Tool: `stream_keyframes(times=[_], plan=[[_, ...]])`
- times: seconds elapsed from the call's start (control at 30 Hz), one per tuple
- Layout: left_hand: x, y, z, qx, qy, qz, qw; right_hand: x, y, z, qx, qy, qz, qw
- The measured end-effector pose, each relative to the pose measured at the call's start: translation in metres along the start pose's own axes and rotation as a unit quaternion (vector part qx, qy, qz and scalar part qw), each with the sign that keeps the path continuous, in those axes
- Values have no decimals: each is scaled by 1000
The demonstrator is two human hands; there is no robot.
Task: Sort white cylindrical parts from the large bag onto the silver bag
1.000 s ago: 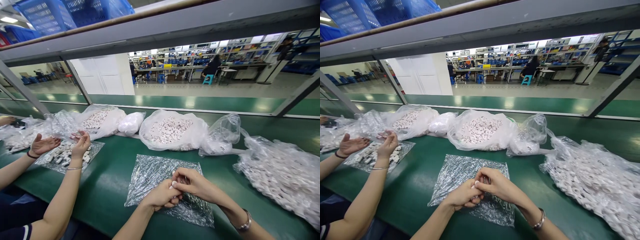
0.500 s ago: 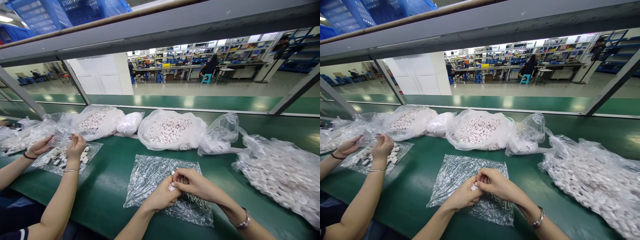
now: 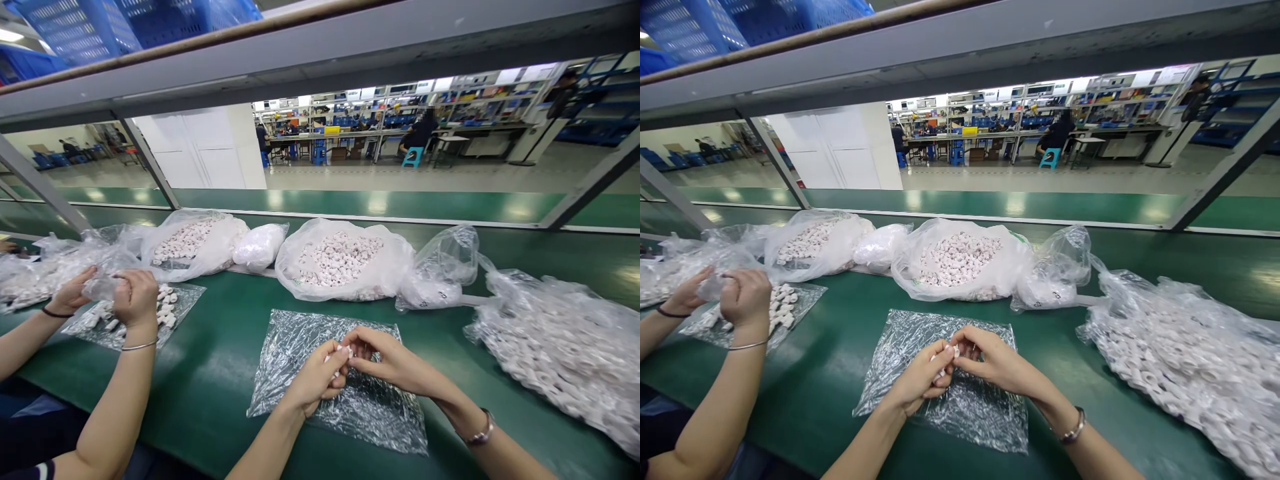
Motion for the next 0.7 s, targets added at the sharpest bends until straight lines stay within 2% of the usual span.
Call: stream_keyframes(times=[0.13, 0.23, 0.37, 0.47, 0.6, 0.7], plan=[[2, 0, 1, 0, 5, -21, 1000, 8, 3, 0, -8, 20, -26, 999], [7, 3, 3, -11, 18, -104, 994, 19, 13, 0, -30, 26, -60, 997], [18, 8, 8, -9, 45, -287, 957, 22, 28, -2, -53, -16, -100, 993], [21, 11, 9, 5, 83, -372, 925, 17, 32, -2, -63, -23, -127, 990], [16, 10, 10, -5, 104, -430, 897, 14, 22, -1, -69, 40, -167, 983], [12, 6, 11, -11, 98, -444, 891, 8, 8, 0, -49, 82, -163, 982]])
Point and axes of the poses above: each hand's wrist, its own z-axis towards the middle knuckle, its own x-axis out of the back of the hand, y = z × x, the point moved 1 cm from there along z, towards the middle knuckle, and after that the axes turned 2 degrees about x, right-handed, at the moved point
